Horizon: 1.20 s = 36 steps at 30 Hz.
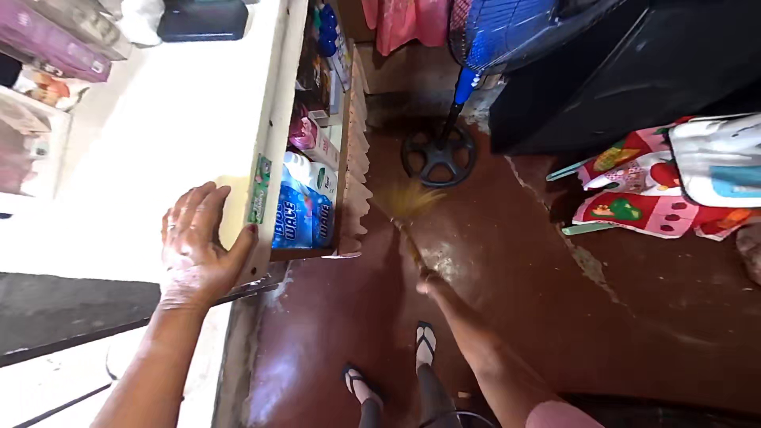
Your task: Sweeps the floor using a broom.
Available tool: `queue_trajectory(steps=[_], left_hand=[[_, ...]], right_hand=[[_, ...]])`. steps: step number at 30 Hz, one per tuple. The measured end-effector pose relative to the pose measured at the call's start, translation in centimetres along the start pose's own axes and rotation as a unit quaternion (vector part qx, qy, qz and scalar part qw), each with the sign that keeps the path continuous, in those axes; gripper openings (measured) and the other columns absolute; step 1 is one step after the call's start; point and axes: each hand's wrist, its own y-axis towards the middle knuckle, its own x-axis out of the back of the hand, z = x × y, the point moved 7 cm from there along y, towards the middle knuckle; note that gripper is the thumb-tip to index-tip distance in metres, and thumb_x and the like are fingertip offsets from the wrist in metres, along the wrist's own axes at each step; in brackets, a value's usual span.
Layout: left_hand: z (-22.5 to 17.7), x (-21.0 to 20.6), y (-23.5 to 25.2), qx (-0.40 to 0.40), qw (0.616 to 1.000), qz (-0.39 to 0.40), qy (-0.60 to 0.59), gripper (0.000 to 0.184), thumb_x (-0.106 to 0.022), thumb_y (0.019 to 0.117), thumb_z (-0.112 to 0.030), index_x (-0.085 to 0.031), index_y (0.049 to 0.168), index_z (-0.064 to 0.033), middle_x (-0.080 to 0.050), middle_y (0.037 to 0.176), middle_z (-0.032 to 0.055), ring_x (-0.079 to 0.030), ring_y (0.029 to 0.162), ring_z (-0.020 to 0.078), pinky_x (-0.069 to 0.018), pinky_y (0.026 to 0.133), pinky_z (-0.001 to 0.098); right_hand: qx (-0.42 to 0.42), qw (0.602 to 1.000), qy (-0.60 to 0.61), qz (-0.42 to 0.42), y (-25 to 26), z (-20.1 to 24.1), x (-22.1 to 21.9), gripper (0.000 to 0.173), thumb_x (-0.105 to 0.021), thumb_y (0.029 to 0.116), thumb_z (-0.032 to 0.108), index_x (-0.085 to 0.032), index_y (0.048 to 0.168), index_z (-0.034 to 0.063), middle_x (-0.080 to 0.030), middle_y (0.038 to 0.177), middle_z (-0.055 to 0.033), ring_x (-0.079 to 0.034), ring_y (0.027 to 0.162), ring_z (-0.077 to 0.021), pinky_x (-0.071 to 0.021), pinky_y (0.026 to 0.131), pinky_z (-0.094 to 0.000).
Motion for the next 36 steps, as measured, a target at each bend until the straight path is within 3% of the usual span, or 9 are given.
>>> queue_trajectory(steps=[3, 7, 10, 14, 17, 19, 26, 30, 36], left_hand=[[-0.4, 0.0, 0.0, 0.015, 1.000, 0.011, -0.006, 0.066, -0.059, 0.0900, -0.035, -0.053, 0.142, 0.0058, -0.046, 0.152, 0.0292, -0.038, 0.145, 0.0490, -0.0243, 0.117, 0.0681], [-0.7, 0.3, -0.1, 0.011, 1.000, 0.001, -0.015, 0.063, -0.061, 0.0913, -0.032, -0.054, 0.141, 0.0052, -0.047, 0.152, 0.0287, -0.039, 0.145, 0.0479, -0.0227, 0.118, 0.0678], [-0.6, 0.3, 0.0, 0.021, 1.000, 0.002, -0.020, 0.061, -0.061, 0.0932, -0.033, -0.054, 0.143, 0.0022, -0.047, 0.153, 0.0273, -0.037, 0.147, 0.0467, -0.0206, 0.119, 0.0678], [-0.6, 0.2, 0.1, 0.019, 1.000, -0.008, -0.023, 0.059, -0.063, 0.0928, -0.030, -0.055, 0.142, 0.0018, -0.047, 0.152, 0.0271, -0.039, 0.146, 0.0463, -0.0217, 0.119, 0.0666], [-0.5, 0.2, 0.2, 0.011, 0.999, -0.015, -0.026, 0.061, -0.061, 0.0916, -0.032, -0.055, 0.142, 0.0008, -0.048, 0.152, 0.0261, -0.039, 0.146, 0.0449, -0.0215, 0.119, 0.0662], [-0.3, 0.0, 0.0, 0.004, 0.999, -0.023, -0.034, 0.060, -0.062, 0.0914, -0.031, -0.056, 0.142, 0.0002, -0.050, 0.151, 0.0261, -0.040, 0.146, 0.0448, -0.0215, 0.119, 0.0663], [-0.8, 0.0, 0.2, 0.024, 0.998, 0.002, -0.052, 0.057, -0.064, 0.0951, -0.026, -0.053, 0.145, -0.0009, -0.046, 0.154, 0.0262, -0.035, 0.148, 0.0460, -0.0166, 0.120, 0.0689], [-0.7, -0.4, 0.3, 0.018, 0.998, 0.000, -0.058, 0.057, -0.065, 0.0946, -0.026, -0.053, 0.145, -0.0019, -0.046, 0.154, 0.0252, -0.035, 0.148, 0.0461, -0.0168, 0.119, 0.0698], [-0.8, -0.2, 0.2, 0.015, 0.999, -0.015, -0.035, 0.057, -0.066, 0.0917, -0.025, -0.057, 0.141, -0.0003, -0.049, 0.151, 0.0263, -0.041, 0.144, 0.0466, -0.0237, 0.117, 0.0699]], right_hand=[[0.030, 0.996, -0.045, 0.069, -2.0, 0.1, -9.5, 0.093, -0.069, 0.0916, 0.014, -0.011, 0.164, 0.0032, -0.050, 0.148, -0.0294, -0.054, 0.133, -0.0431, -0.0451, 0.107, -0.0591], [0.008, 0.988, 0.032, 0.152, -3.4, 3.8, -17.6, 0.087, -0.060, 0.0963, 0.011, -0.007, 0.165, 0.0146, -0.059, 0.131, -0.0248, -0.067, 0.100, -0.0323, -0.0553, 0.084, -0.0461], [0.005, 0.985, 0.045, 0.168, -3.4, 6.4, -18.7, 0.086, -0.057, 0.0979, 0.010, -0.004, 0.165, 0.0155, -0.059, 0.125, -0.0206, -0.064, 0.089, -0.0238, -0.0530, 0.078, -0.0376], [0.011, 0.987, 0.025, 0.158, -3.9, 7.2, -18.8, 0.086, -0.059, 0.0963, 0.008, -0.007, 0.164, 0.0129, -0.058, 0.125, -0.0212, -0.063, 0.090, -0.0246, -0.0533, 0.079, -0.0384], [0.018, 0.988, 0.004, 0.156, -1.7, 6.4, -22.1, 0.088, -0.062, 0.0945, 0.012, -0.006, 0.163, 0.0116, -0.061, 0.114, -0.0199, -0.064, 0.083, -0.0236, -0.0539, 0.075, -0.0386], [0.024, 0.985, 0.003, 0.171, -3.8, 7.3, -22.4, 0.084, -0.059, 0.0970, 0.011, -0.008, 0.164, 0.0127, -0.060, 0.121, -0.0214, -0.064, 0.090, -0.0249, -0.0527, 0.080, -0.0405], [0.059, 0.990, -0.003, 0.125, -9.6, 4.9, -17.6, 0.080, -0.059, 0.0973, 0.003, -0.020, 0.164, 0.0240, -0.056, 0.138, -0.0262, -0.064, 0.105, -0.0371, -0.0520, 0.087, -0.0512], [0.072, 0.997, -0.028, 0.015, -13.6, 0.1, -9.5, 0.075, -0.066, 0.0936, 0.002, -0.036, 0.160, 0.0183, -0.052, 0.147, -0.0259, -0.055, 0.130, -0.0439, -0.0445, 0.105, -0.0607], [0.019, 0.990, -0.090, -0.112, -14.4, 1.6, 6.2, 0.079, -0.066, 0.0923, 0.004, -0.031, 0.163, 0.0155, -0.050, 0.149, -0.0260, -0.048, 0.138, -0.0442, -0.0391, 0.111, -0.0616]])
